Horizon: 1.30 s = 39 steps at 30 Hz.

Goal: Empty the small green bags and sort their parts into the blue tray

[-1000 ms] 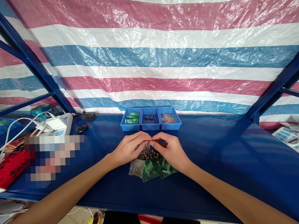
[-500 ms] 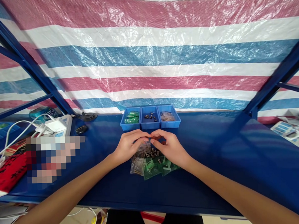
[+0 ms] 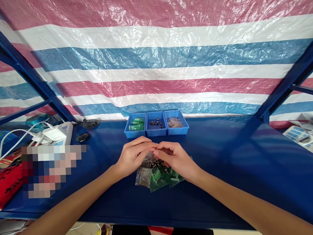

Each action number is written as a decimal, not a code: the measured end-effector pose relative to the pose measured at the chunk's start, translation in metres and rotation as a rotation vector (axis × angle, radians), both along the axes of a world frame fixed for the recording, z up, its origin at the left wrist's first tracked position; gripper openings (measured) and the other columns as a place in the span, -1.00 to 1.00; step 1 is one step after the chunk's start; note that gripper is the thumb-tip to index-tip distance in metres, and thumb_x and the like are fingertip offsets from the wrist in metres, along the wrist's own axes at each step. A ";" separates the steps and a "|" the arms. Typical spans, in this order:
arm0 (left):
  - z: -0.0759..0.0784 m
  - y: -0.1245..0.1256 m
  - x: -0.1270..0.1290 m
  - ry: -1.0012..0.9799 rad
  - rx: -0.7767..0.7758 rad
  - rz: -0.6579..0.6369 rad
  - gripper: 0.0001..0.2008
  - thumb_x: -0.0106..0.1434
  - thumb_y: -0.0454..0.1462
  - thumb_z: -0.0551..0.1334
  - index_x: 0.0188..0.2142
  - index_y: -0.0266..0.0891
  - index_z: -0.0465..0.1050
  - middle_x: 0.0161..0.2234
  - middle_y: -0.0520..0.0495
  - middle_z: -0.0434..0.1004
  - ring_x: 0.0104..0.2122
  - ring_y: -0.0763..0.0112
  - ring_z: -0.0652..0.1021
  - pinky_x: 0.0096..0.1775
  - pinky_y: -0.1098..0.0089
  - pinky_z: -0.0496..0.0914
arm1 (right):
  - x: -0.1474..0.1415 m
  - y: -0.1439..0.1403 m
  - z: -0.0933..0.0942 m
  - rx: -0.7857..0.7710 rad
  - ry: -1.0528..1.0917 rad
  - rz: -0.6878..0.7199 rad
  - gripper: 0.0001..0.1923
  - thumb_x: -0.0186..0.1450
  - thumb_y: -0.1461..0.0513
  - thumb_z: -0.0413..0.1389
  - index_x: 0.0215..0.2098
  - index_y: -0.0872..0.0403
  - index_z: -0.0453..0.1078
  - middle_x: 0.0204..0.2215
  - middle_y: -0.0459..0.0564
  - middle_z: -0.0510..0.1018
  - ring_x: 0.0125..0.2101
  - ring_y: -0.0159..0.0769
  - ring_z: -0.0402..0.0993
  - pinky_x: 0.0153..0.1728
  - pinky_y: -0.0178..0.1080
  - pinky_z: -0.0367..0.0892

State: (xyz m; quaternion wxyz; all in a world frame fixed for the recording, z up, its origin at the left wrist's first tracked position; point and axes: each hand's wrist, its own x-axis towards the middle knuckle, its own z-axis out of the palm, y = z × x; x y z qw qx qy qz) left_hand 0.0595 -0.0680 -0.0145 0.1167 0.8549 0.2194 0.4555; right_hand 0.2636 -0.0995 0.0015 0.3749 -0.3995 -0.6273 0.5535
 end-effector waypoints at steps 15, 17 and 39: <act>0.006 -0.004 0.001 -0.005 -0.078 0.042 -0.82 0.43 -0.29 0.25 -0.02 -0.20 0.58 -0.15 -0.09 0.64 -0.28 0.42 0.62 -0.23 0.43 0.53 | 0.001 0.003 -0.007 0.047 0.038 -0.101 -0.62 0.35 -0.07 0.19 -0.37 0.06 0.45 -0.49 -0.13 0.40 -0.55 -0.41 0.19 -0.53 -0.30 0.16; 0.007 -0.005 0.001 -0.005 -0.113 0.055 -0.84 0.43 -0.25 0.25 -0.08 -0.22 0.59 -0.21 -0.09 0.63 -0.33 0.43 0.58 -0.30 0.44 0.49 | 0.002 0.003 -0.007 0.149 -0.042 -0.149 -0.61 0.39 -0.08 0.13 -0.36 0.04 0.45 -0.48 -0.10 0.43 -0.54 -0.37 0.24 -0.52 -0.28 0.21; 0.004 0.007 -0.007 0.204 -0.261 0.357 -0.66 0.51 -0.09 0.07 -0.19 -0.21 0.55 -0.43 0.00 0.55 -0.44 0.39 0.53 -0.39 0.43 0.29 | 0.009 0.038 0.002 0.731 -0.487 -0.190 -0.71 0.46 0.05 0.04 -0.28 0.01 0.50 -0.37 -0.02 0.63 -0.46 -0.25 0.45 -0.42 -0.22 0.30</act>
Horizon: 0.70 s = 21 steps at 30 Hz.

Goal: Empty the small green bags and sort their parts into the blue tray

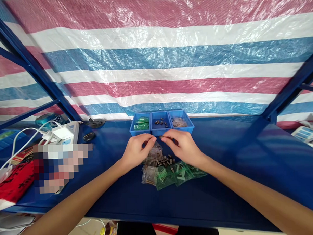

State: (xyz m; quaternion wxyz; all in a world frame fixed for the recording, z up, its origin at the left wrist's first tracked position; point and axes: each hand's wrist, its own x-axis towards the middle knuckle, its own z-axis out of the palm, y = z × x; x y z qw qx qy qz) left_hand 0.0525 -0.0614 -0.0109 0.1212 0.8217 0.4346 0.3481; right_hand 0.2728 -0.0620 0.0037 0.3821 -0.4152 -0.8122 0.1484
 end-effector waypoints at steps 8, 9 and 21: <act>0.008 0.017 -0.021 0.297 0.035 0.043 -0.75 0.45 -0.22 0.12 0.03 -0.15 0.47 -0.38 0.05 0.63 -0.42 0.35 0.60 -0.41 0.43 0.31 | -0.005 0.061 0.033 0.088 -0.091 -0.111 -0.67 0.48 0.06 -0.01 -0.24 0.05 0.49 -0.40 0.01 0.60 -0.41 -0.19 0.48 -0.34 -0.19 0.27; 0.011 0.017 -0.023 0.317 0.056 0.038 -0.77 0.44 -0.23 0.12 0.00 -0.14 0.50 -0.34 0.04 0.64 -0.41 0.35 0.60 -0.40 0.43 0.32 | -0.006 0.056 0.036 0.096 -0.096 -0.094 -0.64 0.50 0.06 -0.05 -0.26 0.05 0.49 -0.38 0.02 0.60 -0.39 -0.18 0.50 -0.32 -0.19 0.28; -0.003 0.020 -0.018 0.328 -0.117 0.002 -0.73 0.43 -0.13 0.16 -0.17 -0.16 0.62 -0.26 -0.06 0.61 -0.33 0.29 0.57 -0.43 0.41 0.29 | 0.009 -0.013 -0.022 0.040 -0.304 0.175 -0.64 0.54 0.17 -0.13 -0.01 0.03 0.51 -0.16 0.13 0.63 -0.22 -0.09 0.58 -0.28 -0.11 0.48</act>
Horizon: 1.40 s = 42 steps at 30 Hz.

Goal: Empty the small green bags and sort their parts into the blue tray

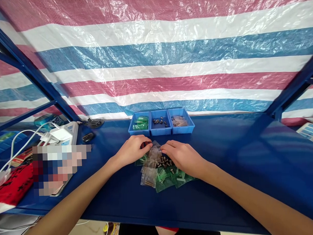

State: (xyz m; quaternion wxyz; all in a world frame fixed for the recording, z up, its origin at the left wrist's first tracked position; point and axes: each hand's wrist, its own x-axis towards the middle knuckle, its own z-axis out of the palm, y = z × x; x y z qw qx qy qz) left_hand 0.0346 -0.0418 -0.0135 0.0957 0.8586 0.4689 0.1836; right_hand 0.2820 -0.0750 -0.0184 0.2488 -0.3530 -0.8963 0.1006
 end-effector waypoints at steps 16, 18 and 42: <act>-0.021 0.000 0.019 -0.261 -0.157 0.134 -0.86 0.27 -0.25 0.27 -0.24 -0.16 0.62 -0.32 -0.01 0.59 -0.34 0.34 0.56 -0.33 0.40 0.36 | -0.007 -0.004 -0.009 0.123 -0.138 0.105 -0.64 0.54 0.19 -0.07 0.20 0.06 0.41 0.07 0.14 0.58 0.07 -0.01 0.51 0.01 0.06 0.50; -0.023 -0.002 0.022 -0.295 -0.128 0.132 -0.87 0.27 -0.28 0.25 -0.28 -0.17 0.61 -0.33 -0.01 0.58 -0.35 0.36 0.55 -0.31 0.40 0.37 | -0.008 -0.004 -0.010 0.115 -0.135 0.100 -0.64 0.53 0.19 -0.06 0.20 0.07 0.40 0.09 0.15 0.57 0.08 -0.01 0.51 0.02 0.07 0.49; -0.021 0.007 0.021 -0.737 -0.359 0.157 -0.77 0.12 -0.46 0.31 -0.21 -0.25 0.56 -0.15 -0.10 0.64 -0.19 0.31 0.64 -0.19 0.40 0.53 | -0.010 -0.007 -0.011 0.108 -0.155 0.074 -0.63 0.53 0.21 -0.08 0.20 0.08 0.41 0.09 0.18 0.57 0.08 0.03 0.50 0.01 0.11 0.49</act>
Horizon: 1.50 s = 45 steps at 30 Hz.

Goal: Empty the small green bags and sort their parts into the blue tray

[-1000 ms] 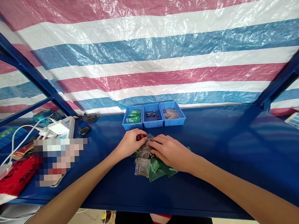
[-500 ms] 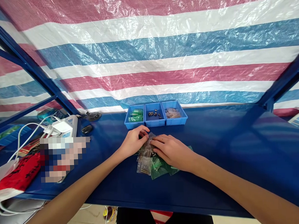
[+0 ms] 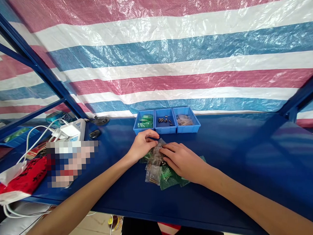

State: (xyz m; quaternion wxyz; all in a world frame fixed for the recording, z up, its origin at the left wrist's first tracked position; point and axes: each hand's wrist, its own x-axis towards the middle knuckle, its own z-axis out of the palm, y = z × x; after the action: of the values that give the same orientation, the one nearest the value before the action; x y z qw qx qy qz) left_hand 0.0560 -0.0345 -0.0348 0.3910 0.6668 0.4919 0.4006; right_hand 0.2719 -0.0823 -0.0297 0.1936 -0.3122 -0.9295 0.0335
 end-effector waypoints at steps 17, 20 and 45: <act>0.024 -0.007 -0.008 -0.121 0.184 -0.054 -0.85 0.27 -0.31 0.32 -0.15 -0.22 0.59 -0.18 -0.09 0.67 -0.22 0.32 0.64 -0.22 0.40 0.44 | 0.004 -0.001 0.000 0.023 0.083 -0.055 -0.59 0.50 0.17 0.00 0.29 -0.02 0.31 0.17 0.19 0.47 0.15 0.02 0.45 0.08 0.08 0.50; 0.029 -0.008 -0.010 -0.239 0.157 -0.075 -0.77 0.24 -0.27 0.36 -0.10 -0.23 0.56 -0.22 -0.10 0.66 -0.24 0.31 0.64 -0.20 0.38 0.47 | 0.005 -0.001 0.003 0.029 0.144 -0.097 -0.49 0.51 0.23 -0.03 0.41 -0.08 0.15 0.23 0.15 0.43 0.18 -0.02 0.43 0.09 0.04 0.50; 0.020 -0.026 -0.002 0.168 0.389 -0.251 -0.94 0.32 -0.28 0.23 -0.21 -0.21 0.42 -0.21 -0.06 0.53 -0.29 0.41 0.57 -0.35 0.49 0.41 | 0.006 0.000 0.019 0.050 0.433 -0.223 -0.77 0.50 0.19 0.01 -0.19 -0.01 0.51 -0.25 0.08 0.52 -0.23 -0.12 0.51 -0.28 -0.14 0.45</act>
State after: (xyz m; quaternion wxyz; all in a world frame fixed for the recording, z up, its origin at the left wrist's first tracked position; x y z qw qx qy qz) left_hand 0.0539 -0.0610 -0.0149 0.2598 0.8163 0.3496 0.3793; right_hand 0.2782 -0.0820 -0.0112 0.3984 -0.3934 -0.8267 0.0553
